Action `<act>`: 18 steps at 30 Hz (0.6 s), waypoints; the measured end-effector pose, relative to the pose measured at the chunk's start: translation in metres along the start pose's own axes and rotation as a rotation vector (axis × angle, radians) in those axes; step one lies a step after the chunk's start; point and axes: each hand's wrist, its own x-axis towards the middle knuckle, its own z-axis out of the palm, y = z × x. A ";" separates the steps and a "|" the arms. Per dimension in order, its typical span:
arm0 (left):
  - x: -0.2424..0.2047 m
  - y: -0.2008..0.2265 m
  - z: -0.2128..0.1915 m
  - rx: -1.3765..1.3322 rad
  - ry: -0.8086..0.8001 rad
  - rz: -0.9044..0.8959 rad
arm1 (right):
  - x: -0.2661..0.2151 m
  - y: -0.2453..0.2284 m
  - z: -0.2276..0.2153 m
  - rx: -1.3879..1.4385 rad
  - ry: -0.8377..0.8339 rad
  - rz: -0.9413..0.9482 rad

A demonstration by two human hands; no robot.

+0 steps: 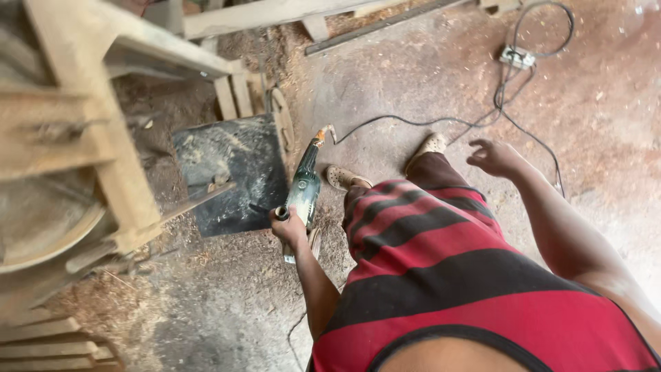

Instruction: The person sands a long wooden plank using a handheld electric sander, moving it along the surface while holding the plank with the other hand. The person then switches to a larger angle grinder to continue smoothing the plank's surface.

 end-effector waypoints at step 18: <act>-0.158 0.488 0.165 -0.393 -1.072 1.526 | 0.013 0.023 -0.265 0.127 -0.377 0.044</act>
